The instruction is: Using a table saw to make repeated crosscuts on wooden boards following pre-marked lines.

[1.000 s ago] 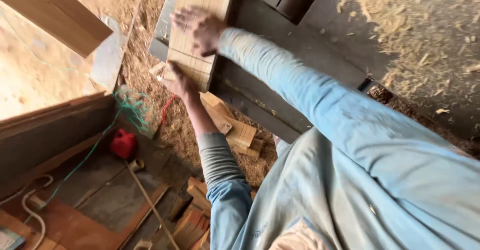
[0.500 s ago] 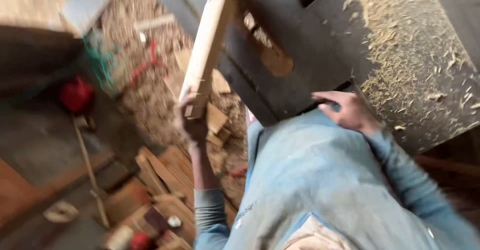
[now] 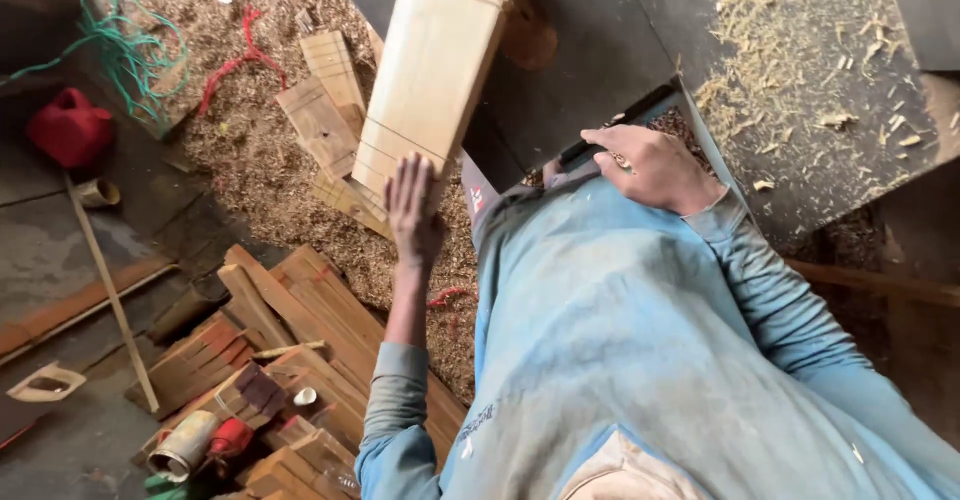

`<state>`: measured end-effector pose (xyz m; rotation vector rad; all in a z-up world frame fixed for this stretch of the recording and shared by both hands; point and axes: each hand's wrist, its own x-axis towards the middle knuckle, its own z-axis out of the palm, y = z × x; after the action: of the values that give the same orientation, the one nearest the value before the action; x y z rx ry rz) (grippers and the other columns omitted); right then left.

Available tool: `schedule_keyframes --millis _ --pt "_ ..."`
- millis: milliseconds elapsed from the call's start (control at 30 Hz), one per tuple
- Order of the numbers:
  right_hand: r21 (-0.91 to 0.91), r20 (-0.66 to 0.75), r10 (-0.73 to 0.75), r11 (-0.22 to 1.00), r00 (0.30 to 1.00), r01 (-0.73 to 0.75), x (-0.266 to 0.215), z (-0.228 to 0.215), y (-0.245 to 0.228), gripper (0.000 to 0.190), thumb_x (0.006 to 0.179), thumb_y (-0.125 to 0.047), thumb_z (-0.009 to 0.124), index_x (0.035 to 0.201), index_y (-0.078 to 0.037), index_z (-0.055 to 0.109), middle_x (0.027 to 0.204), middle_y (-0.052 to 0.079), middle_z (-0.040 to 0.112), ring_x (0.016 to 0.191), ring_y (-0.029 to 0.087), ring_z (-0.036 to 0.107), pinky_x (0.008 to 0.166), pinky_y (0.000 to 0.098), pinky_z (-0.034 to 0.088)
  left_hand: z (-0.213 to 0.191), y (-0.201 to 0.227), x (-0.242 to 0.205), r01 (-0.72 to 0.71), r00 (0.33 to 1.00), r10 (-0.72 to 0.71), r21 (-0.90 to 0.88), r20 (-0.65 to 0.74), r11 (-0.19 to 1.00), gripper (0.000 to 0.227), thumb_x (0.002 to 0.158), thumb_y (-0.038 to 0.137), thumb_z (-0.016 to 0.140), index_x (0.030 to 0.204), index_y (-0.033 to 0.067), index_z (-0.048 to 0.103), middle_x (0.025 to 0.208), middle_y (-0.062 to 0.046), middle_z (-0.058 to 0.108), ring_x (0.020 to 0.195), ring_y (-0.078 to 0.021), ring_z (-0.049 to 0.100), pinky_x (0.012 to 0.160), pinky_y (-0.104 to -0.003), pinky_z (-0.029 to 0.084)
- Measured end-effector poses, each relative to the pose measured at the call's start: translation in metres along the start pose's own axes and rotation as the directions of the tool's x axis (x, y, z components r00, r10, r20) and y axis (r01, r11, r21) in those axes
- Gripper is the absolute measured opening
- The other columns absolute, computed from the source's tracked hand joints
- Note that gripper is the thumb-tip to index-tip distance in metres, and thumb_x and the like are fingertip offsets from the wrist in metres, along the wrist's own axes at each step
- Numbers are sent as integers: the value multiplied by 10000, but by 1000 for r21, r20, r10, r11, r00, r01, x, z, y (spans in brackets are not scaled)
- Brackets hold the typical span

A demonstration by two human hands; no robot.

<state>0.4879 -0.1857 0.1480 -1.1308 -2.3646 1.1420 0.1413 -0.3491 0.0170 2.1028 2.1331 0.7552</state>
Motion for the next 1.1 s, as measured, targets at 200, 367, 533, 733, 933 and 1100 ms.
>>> schedule_keyframes --millis 200,367,533,733,933,1100 --pt "-90 51 6 996 999 -1 -19 10 11 344 973 -187 654 1264 -11 700 1204 195 727 1094 336 703 964 407 560 -140 -15 49 630 770 -416 -678 484 377 769 814 -114 741 1543 54 564 1489 -238 643 1230 -210 730 964 -337 605" --pt "-30 26 -159 987 987 160 8 17 -5 334 975 -159 651 1260 8 697 1201 195 732 1090 338 712 959 410 567 -82 -107 14 541 783 -346 -841 517 -33 684 782 -104 760 1446 -25 615 1313 -183 661 1022 -154 676 786 -257 609" --pt "26 14 -238 971 971 238 36 21 -23 308 975 -121 666 1239 36 690 1087 176 748 958 309 735 847 387 595 -42 -129 34 425 833 -191 -821 520 -381 504 918 -128 775 1379 -18 603 1026 -38 578 885 -115 606 724 -209 522" --pt "-20 62 -395 918 916 397 61 18 -44 266 914 -75 675 1163 12 715 947 131 740 842 285 722 768 390 595 58 -211 55 365 664 -447 -782 599 -506 457 754 116 711 1210 83 718 1111 -85 721 985 -195 679 899 -276 591" --pt "-44 -34 -274 961 961 272 58 18 -35 223 945 -59 669 1158 -7 710 1017 138 739 911 309 718 809 401 589 21 -161 135 697 517 -625 -712 585 -91 374 934 405 687 1125 95 776 1156 -88 751 1085 -181 667 1047 -364 542" --pt "6 -56 -295 955 954 295 77 33 -18 358 969 -58 623 1312 44 636 1219 214 692 1115 345 691 996 402 583 -13 -110 179 864 472 -670 -454 574 220 618 867 310 826 1329 7 549 1189 -183 733 1046 -199 734 970 -318 613"
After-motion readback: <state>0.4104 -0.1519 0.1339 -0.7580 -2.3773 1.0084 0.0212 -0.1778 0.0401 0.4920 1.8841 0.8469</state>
